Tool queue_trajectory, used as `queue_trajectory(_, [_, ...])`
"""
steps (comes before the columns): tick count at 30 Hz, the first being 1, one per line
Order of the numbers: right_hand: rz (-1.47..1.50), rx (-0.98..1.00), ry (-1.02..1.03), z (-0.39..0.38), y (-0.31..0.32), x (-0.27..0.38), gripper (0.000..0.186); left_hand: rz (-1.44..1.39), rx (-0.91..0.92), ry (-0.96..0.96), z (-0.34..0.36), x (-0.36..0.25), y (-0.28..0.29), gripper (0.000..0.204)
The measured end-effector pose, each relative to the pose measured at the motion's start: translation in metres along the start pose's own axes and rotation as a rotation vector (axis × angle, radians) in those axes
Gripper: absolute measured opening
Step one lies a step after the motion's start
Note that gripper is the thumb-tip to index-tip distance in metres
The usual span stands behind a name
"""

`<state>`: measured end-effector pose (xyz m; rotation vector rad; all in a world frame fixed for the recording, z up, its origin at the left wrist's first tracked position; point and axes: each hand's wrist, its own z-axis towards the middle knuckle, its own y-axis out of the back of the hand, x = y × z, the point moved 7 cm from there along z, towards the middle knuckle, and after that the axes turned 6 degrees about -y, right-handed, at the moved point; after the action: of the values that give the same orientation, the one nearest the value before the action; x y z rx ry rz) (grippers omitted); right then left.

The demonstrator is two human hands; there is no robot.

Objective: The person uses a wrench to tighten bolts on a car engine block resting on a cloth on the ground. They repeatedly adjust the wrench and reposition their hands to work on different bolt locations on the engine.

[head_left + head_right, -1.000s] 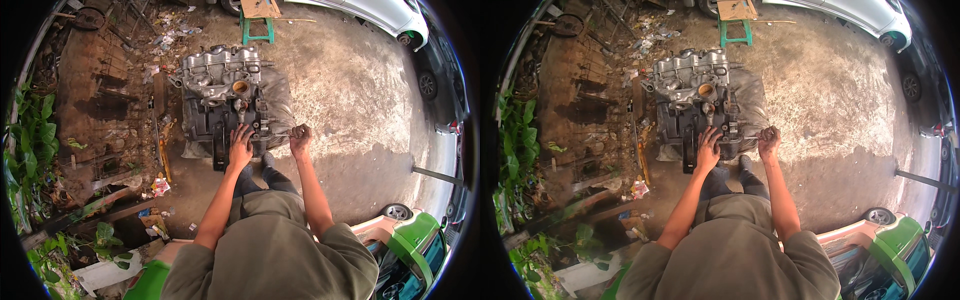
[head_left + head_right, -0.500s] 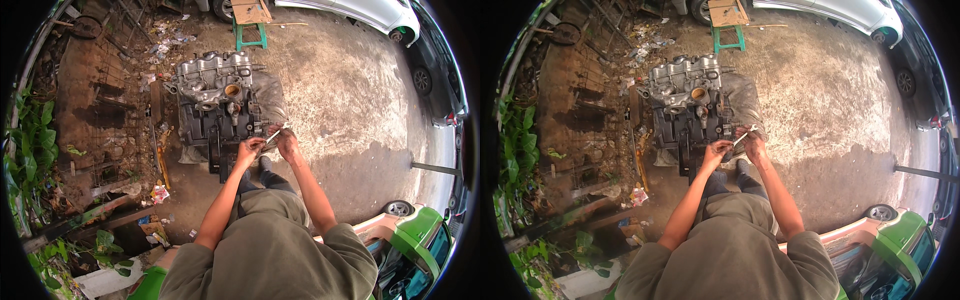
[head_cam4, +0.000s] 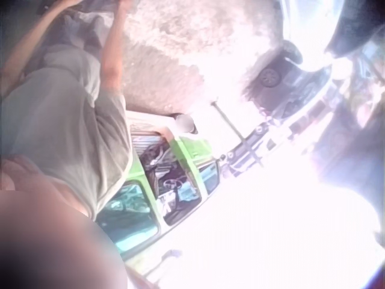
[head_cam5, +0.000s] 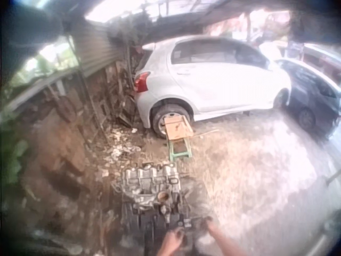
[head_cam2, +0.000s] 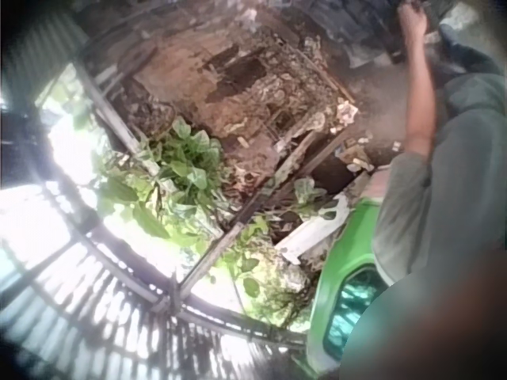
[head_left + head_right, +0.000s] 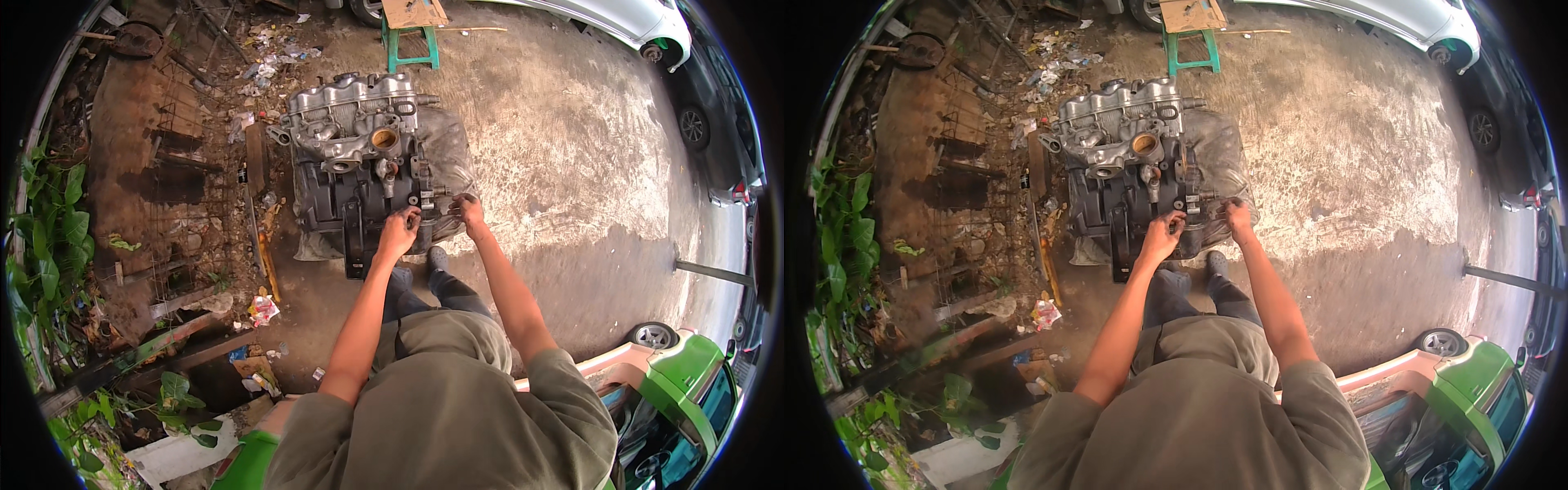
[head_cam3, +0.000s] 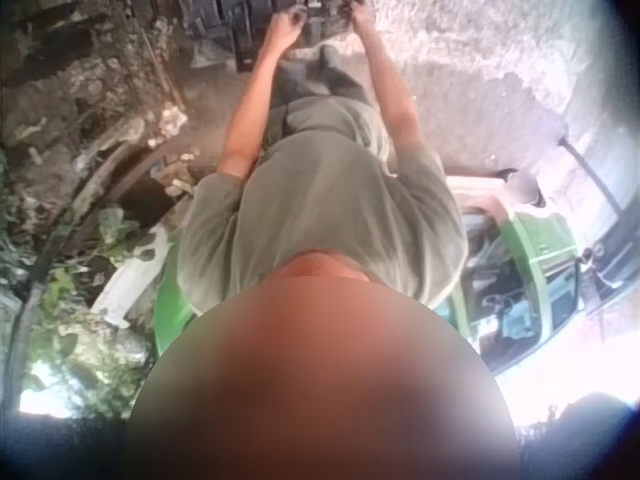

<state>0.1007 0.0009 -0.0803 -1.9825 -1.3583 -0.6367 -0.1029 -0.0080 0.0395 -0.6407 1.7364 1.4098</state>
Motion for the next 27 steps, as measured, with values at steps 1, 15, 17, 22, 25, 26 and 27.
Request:
queue_trajectory(1, [-0.048, -0.061, -0.015, 0.002, 0.012, -0.001, 0.022, 0.010, -0.039, -0.047, 0.000, -0.002, 0.001, 0.022])
queue_trajectory(15, [0.099, -0.012, 0.161, -0.082, 0.073, 0.025, 0.022, -0.014, -0.083, -0.145, -0.023, -0.039, -0.047, 0.020])
queue_trajectory(17, [0.099, -0.012, 0.194, -0.096, 0.085, 0.031, 0.022, -0.016, -0.093, -0.147, -0.026, -0.047, -0.049, 0.019])
queue_trajectory(22, [0.105, -0.102, 0.203, -0.122, 0.124, 0.041, 0.022, -0.079, -0.097, -0.139, -0.024, -0.068, -0.059, 0.017])
queue_trajectory(25, [0.120, -0.140, 0.218, -0.137, 0.148, 0.046, 0.023, -0.084, -0.087, -0.159, -0.020, -0.080, -0.064, 0.017])
queue_trajectory(26, [0.153, -0.143, 0.218, -0.140, 0.155, 0.046, 0.023, -0.095, -0.078, -0.150, -0.019, -0.083, -0.066, 0.018])
queue_trajectory(27, [0.162, -0.121, 0.245, -0.143, 0.158, 0.049, 0.023, -0.077, -0.087, -0.155, -0.018, -0.086, -0.066, 0.018])
